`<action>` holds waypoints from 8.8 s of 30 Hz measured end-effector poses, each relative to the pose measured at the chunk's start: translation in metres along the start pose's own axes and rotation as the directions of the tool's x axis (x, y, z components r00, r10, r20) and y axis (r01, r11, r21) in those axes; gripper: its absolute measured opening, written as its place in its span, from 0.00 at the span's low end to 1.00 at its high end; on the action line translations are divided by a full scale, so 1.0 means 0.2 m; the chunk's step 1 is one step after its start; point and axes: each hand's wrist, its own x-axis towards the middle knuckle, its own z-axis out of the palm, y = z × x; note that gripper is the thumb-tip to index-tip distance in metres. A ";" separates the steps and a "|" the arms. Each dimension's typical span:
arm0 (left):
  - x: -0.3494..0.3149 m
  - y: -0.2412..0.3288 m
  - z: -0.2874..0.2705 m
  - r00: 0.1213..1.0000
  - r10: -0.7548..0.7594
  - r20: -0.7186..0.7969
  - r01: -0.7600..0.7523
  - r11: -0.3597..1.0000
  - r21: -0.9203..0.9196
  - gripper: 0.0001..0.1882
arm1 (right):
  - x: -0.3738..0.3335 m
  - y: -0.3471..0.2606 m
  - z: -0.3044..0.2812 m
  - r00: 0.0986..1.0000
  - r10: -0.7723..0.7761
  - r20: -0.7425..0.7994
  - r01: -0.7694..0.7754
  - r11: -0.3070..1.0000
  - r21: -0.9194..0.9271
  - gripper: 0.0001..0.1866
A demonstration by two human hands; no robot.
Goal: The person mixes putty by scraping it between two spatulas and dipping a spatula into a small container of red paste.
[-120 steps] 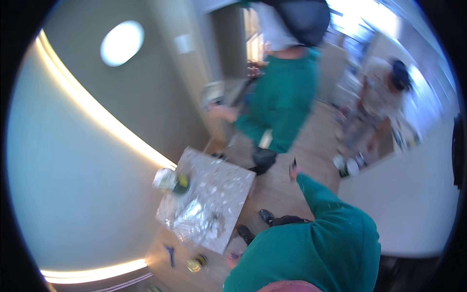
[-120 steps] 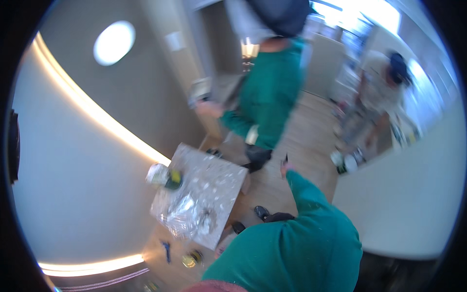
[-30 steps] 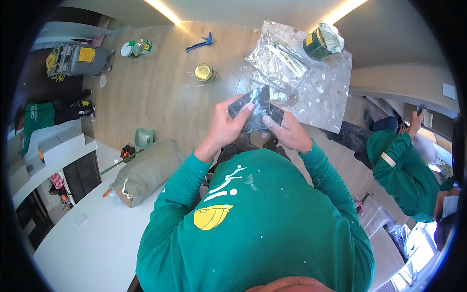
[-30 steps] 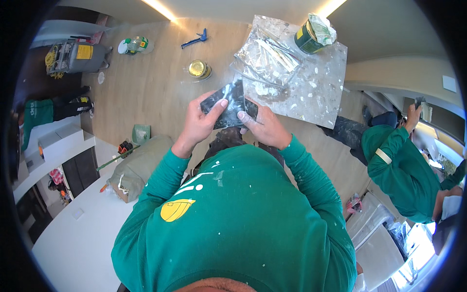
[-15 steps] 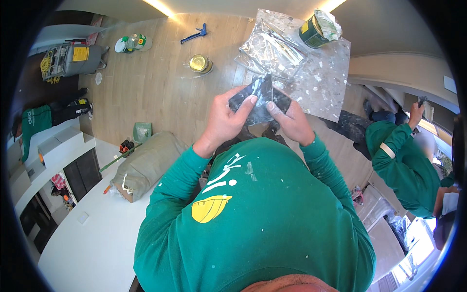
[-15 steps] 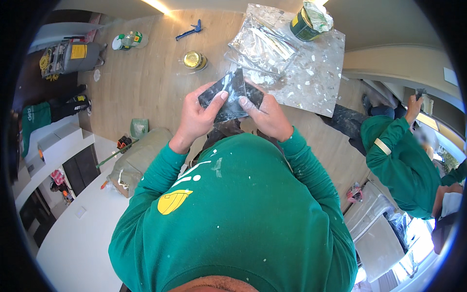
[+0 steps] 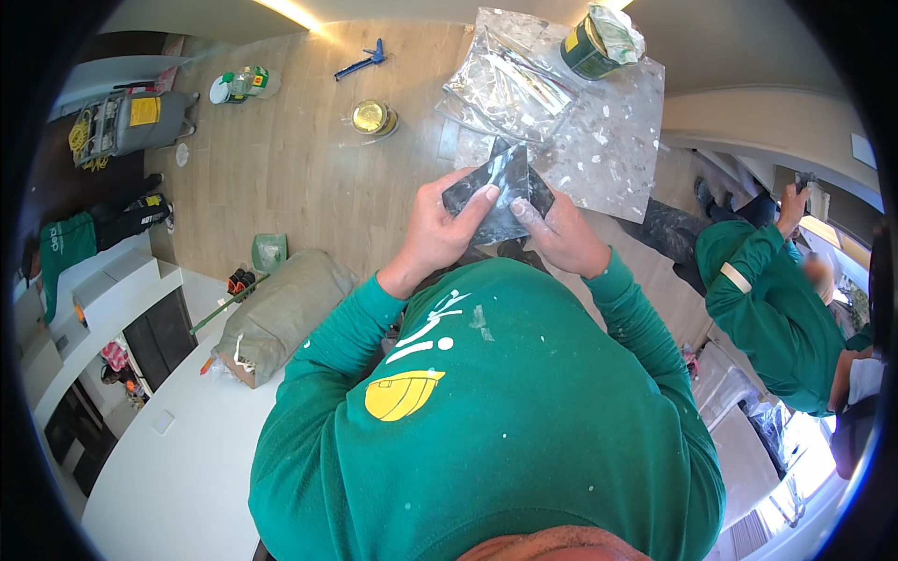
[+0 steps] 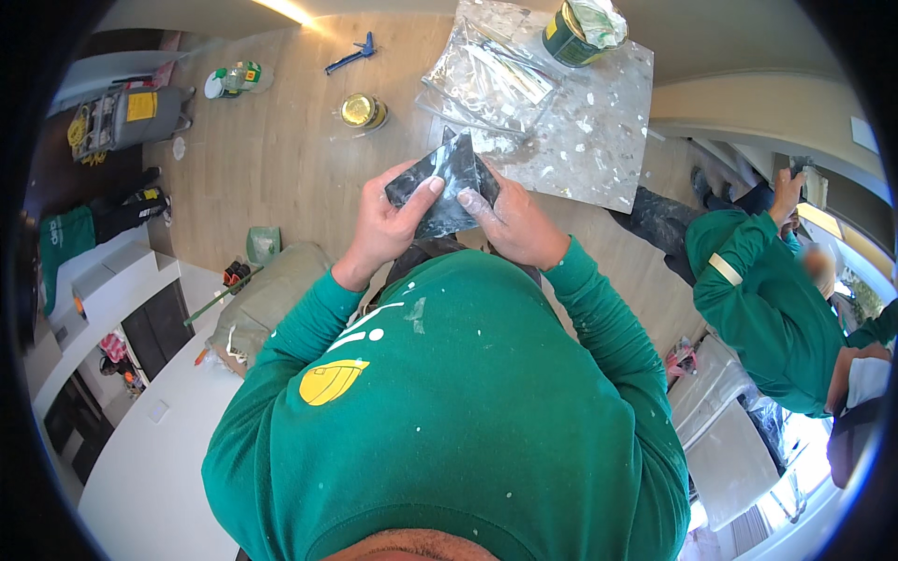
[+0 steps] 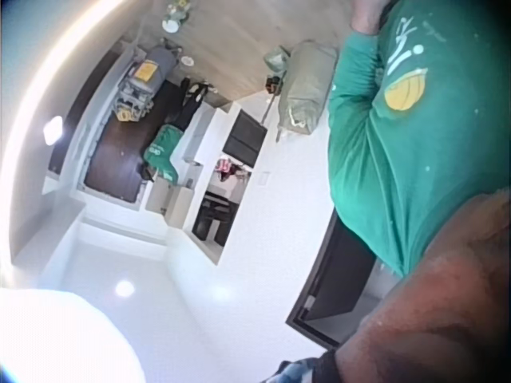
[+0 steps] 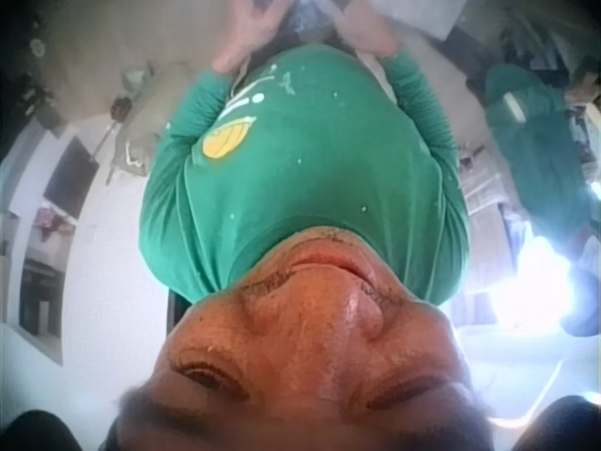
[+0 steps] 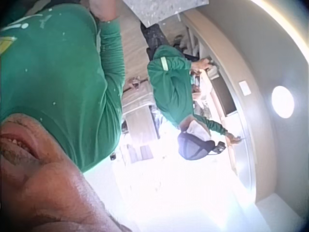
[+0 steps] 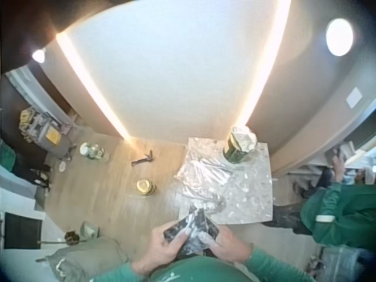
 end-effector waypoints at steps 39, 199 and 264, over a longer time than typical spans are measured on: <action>0.22 -0.91 0.49 0.901 -0.030 0.432 -0.299 0.678 0.672 0.18 | -0.41 1.31 0.22 0.511 0.704 -0.493 -0.113 0.624 0.773 0.24; 0.66 -1.67 9.76 0.536 -0.379 0.754 0.060 0.908 0.414 0.11 | -6.36 3.22 -6.93 0.498 0.532 -0.685 -0.248 0.844 0.476 0.32; 2.95 -2.89 15.09 0.188 -0.638 0.747 -0.756 0.391 0.525 0.09 | -8.01 5.83 -11.01 -0.172 0.854 -0.491 -0.271 0.439 0.857 0.16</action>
